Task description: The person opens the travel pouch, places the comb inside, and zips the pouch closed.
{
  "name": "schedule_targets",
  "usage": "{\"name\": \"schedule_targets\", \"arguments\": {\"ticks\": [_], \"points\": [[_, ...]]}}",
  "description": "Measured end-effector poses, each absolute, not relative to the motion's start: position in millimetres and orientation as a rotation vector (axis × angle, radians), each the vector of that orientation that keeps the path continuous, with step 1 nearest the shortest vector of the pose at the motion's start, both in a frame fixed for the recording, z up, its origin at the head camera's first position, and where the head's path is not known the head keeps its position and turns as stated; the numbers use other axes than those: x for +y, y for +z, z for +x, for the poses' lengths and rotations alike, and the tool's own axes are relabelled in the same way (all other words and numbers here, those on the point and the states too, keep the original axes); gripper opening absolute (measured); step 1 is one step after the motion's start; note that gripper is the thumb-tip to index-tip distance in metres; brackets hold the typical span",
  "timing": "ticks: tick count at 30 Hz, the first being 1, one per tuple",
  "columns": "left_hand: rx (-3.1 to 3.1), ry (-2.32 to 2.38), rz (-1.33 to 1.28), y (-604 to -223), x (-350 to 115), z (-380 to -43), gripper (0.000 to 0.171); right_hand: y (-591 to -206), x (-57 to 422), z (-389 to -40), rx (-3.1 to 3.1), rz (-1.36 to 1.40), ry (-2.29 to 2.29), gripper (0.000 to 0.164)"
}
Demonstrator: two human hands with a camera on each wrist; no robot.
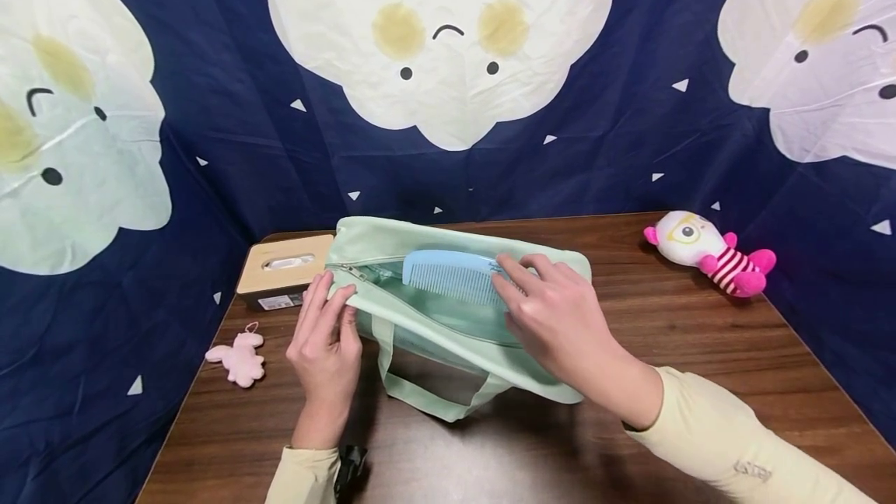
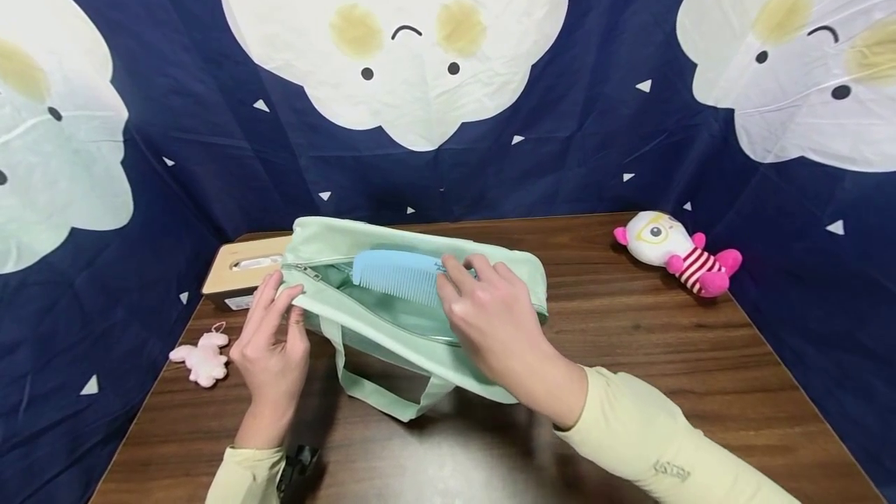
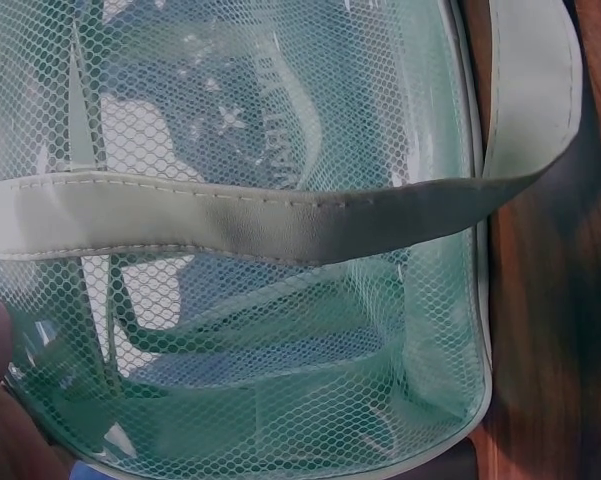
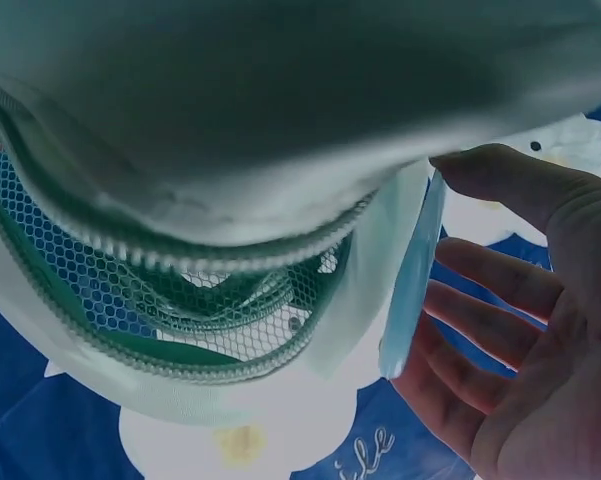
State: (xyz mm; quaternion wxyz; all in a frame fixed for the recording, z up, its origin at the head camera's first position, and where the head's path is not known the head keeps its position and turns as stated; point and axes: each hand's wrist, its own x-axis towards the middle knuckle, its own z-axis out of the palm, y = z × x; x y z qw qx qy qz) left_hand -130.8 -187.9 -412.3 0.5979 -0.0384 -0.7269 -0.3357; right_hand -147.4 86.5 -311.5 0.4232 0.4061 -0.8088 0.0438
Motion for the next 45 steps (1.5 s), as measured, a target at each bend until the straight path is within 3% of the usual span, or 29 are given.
{"name": "schedule_targets", "arguments": {"ticks": [15, 26, 39, 45], "points": [[-1.689, -0.781, -0.101, -413, -189, -130, 0.019, -314, 74, -159, -2.075, 1.070, 0.048, 0.028], [-1.677, -0.801, -0.094, -412, -188, -130, 0.022, -313, 73, -166, -2.154, 1.113, 0.076, 0.048], [-1.686, -0.807, -0.100, -412, -189, -128, 0.019, -269, 67, -172, -2.570, 1.265, 0.394, 0.014], [-1.675, -0.835, -0.073, -410, -188, -128, 0.019, -251, 47, -196, -2.816, 1.496, 0.751, 0.017]]}}
